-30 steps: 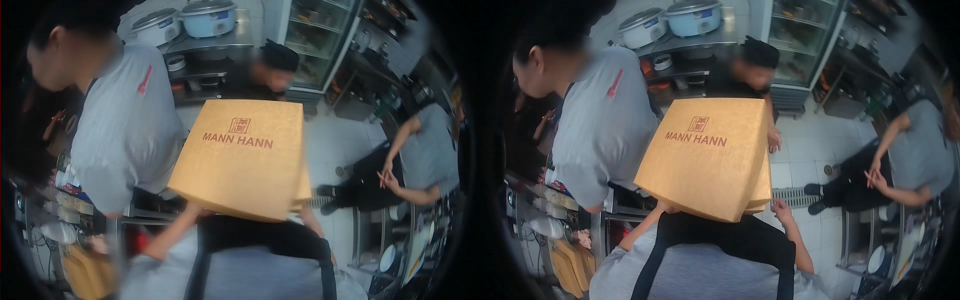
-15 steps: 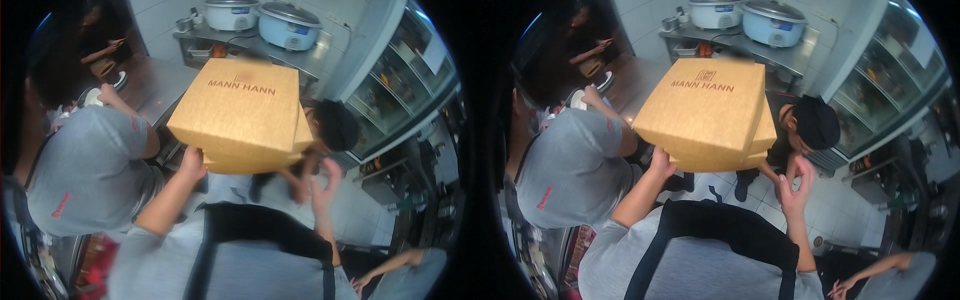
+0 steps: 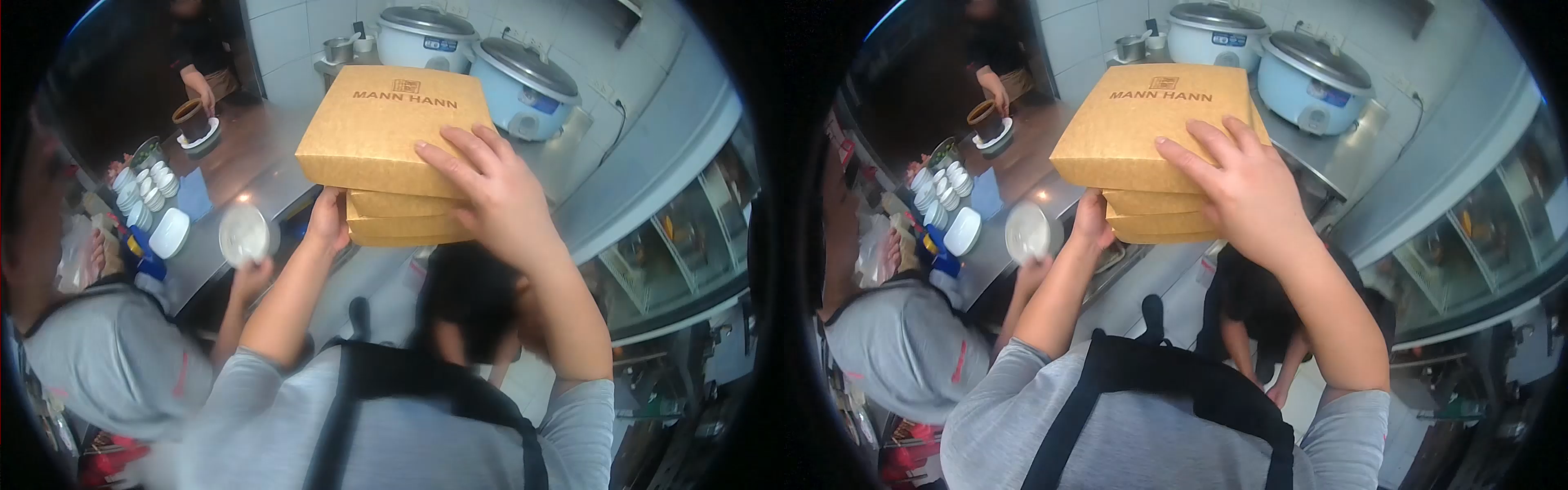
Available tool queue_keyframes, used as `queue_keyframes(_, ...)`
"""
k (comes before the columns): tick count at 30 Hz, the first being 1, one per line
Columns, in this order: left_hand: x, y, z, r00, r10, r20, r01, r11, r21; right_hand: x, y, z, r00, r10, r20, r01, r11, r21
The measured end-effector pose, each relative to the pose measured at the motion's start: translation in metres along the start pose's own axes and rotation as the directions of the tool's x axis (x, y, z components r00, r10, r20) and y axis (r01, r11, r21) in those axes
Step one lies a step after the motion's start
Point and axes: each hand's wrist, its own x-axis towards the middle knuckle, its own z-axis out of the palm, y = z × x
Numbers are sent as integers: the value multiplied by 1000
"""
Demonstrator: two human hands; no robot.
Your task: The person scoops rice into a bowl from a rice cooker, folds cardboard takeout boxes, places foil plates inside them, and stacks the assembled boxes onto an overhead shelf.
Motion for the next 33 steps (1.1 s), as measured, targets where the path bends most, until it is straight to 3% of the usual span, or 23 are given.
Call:
queue_keyframes(5, 119, 26, -23, 1000, 12, -9, -12, 1000, 17, 79, 87, 51, 994, -86, -68, 84, 996, -27)
queue_keyframes(10, 210, 70, -56, 998, 60, 1, -60, 998, 21, 161, 164, 86, 935, -108, -337, 107, 994, -23)
queue_keyframes(13, 246, 91, -72, 995, 92, 24, -93, 995, 29, 192, 190, 106, 928, -88, -362, 83, 996, -30)
queue_keyframes(18, 283, 117, -92, 994, 111, -16, -110, 993, 36, 232, 213, 148, 945, -160, -284, 181, 982, 48)
queue_keyframes(21, 303, 126, -104, 988, 150, -45, -146, 987, 70, 251, 230, 162, 966, -155, -208, 196, 961, 193)
queue_keyframes(25, 329, 144, -109, 978, 194, -74, -181, 972, 151, 278, 265, 194, 977, 45, -208, 73, 846, 528)
queue_keyframes(26, 335, 151, -105, 977, 194, -85, -178, 970, 163, 286, 280, 207, 976, -24, -214, 122, 881, 457)
queue_keyframes(29, 357, 163, -101, 970, 216, -112, -193, 963, 188, 310, 317, 244, 990, -36, -133, 110, 791, 602)
queue_keyframes(33, 417, 180, -87, 957, 255, -139, -222, 951, 216, 349, 360, 262, 997, 67, -44, -12, 674, 739)
